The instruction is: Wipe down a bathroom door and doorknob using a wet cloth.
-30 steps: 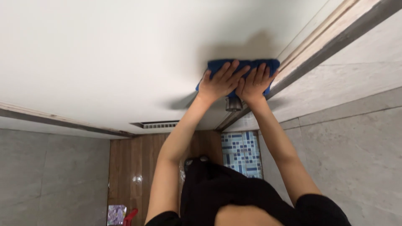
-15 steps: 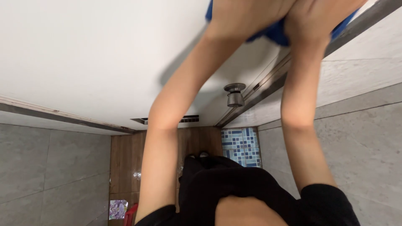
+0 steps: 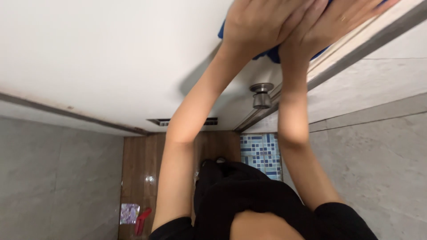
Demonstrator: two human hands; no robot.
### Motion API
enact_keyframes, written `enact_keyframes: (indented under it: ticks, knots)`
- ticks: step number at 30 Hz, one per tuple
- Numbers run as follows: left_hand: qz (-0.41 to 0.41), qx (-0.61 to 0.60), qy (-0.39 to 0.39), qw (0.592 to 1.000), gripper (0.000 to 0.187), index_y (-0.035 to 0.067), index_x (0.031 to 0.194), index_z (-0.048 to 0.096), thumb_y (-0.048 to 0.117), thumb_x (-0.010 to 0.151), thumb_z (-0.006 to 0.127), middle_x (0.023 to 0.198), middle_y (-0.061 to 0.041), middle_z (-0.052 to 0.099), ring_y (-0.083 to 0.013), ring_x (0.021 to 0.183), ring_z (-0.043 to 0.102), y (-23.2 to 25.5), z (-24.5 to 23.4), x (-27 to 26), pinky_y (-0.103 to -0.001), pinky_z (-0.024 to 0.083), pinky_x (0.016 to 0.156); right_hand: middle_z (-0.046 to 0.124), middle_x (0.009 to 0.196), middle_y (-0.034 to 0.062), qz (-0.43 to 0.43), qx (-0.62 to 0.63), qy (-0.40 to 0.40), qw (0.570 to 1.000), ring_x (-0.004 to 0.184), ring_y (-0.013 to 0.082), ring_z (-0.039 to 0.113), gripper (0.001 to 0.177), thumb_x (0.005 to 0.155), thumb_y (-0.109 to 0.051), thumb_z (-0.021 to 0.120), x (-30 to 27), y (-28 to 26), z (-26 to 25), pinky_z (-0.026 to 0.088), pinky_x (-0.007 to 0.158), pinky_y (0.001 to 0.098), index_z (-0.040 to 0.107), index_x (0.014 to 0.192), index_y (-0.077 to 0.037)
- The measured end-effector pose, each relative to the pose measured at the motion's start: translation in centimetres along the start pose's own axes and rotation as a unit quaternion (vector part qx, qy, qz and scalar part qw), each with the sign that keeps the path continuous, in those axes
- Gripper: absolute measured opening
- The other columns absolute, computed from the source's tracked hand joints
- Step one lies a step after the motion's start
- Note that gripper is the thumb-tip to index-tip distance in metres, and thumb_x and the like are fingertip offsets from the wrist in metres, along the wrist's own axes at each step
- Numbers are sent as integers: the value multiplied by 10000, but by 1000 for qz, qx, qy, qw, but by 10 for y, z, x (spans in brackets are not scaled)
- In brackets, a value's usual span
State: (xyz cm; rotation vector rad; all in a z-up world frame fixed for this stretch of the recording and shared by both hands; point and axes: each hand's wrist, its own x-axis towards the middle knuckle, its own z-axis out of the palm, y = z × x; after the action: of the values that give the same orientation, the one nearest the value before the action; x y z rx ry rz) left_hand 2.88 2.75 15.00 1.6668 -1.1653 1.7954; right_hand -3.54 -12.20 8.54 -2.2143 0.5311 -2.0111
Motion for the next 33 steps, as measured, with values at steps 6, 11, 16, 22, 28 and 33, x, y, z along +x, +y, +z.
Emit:
enact_keyframes:
  ticks: [6,11,16,22,28,33]
  knots:
    - [-2,5,-110,994,428,335,1531,550,453,1123,502,1491,18,562,-150,1361,536,-9,-27,-77,-408,371,1139,35,1788,-71,19,-47,36,998,1608,117,52,633,1127,-460,256,-72,-44,14,24,1354,417,82,1709,-282]
    - [-46,62,-114,990,469,432,1595,478,426,1127,445,1648,-48,382,-182,1568,258,-9,-26,-191,-478,-8,1301,145,1700,214,-102,-53,-116,987,1529,467,228,616,1160,-396,345,-182,-27,27,48,1251,703,180,1635,-40]
    - [-63,42,-121,990,434,409,1506,593,491,1095,482,1655,-92,361,-215,1580,243,-13,-29,-319,-497,22,1301,417,1511,263,-140,-83,-273,948,1194,514,534,533,1021,-394,529,-301,-7,54,206,1090,812,592,1337,31]
    - [-88,52,-126,987,445,407,1507,586,526,1093,471,1701,-93,269,-223,1614,163,-10,-30,-351,-509,0,1313,378,1581,213,-210,-17,-204,956,1191,450,543,534,1074,-355,580,-334,-5,62,208,1106,806,496,1464,-1]
    - [-132,49,-113,984,433,414,1501,582,479,1086,476,1667,-98,348,-231,1590,221,-36,-40,-288,-500,43,1297,255,1667,179,-204,-46,-182,961,1292,459,490,665,1083,-389,511,-252,-49,62,156,1151,791,288,1618,-63]
    - [-141,52,-105,983,436,420,1532,543,443,1105,455,1662,-88,340,-237,1579,250,-112,-78,-172,-478,82,1311,210,1686,217,-200,-54,-162,965,1498,478,339,609,1164,-355,395,-134,-138,61,92,1207,765,243,1646,-16]
